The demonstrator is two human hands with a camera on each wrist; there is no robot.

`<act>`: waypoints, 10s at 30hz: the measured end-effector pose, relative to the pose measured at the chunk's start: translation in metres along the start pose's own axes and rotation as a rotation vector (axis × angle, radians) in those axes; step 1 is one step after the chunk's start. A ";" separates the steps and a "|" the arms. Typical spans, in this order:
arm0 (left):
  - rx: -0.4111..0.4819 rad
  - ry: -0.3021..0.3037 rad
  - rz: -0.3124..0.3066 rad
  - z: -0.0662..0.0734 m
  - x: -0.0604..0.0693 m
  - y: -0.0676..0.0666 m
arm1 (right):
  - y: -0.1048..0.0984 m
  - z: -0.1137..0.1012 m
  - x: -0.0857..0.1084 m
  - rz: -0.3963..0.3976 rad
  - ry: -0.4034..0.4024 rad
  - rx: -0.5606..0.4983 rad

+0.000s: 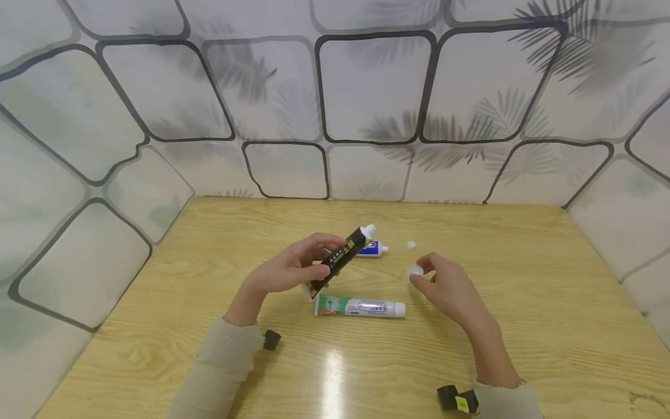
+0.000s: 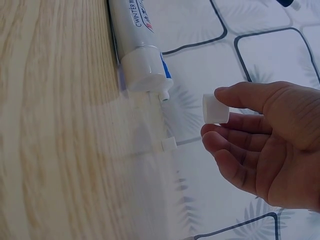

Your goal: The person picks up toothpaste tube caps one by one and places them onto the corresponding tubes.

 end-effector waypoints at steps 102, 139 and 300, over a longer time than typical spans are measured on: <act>-0.289 0.082 -0.091 0.042 0.000 0.019 | -0.021 -0.086 0.042 0.312 -0.558 -0.001; -0.273 0.093 -0.083 0.046 0.004 0.015 | -0.025 -0.087 0.045 0.330 -0.553 -0.124; -0.364 0.144 -0.087 0.058 0.007 0.016 | -0.023 -0.082 0.043 0.211 -0.477 -0.135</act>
Point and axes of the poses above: each hand's wrist, its own x-axis away from the middle knuckle, its own y-axis out of the palm, z = x × y, the point moved 3 cm from there along -x, towards the middle knuckle, and after that the axes turned 5 degrees about x, right-handed, at the moved point
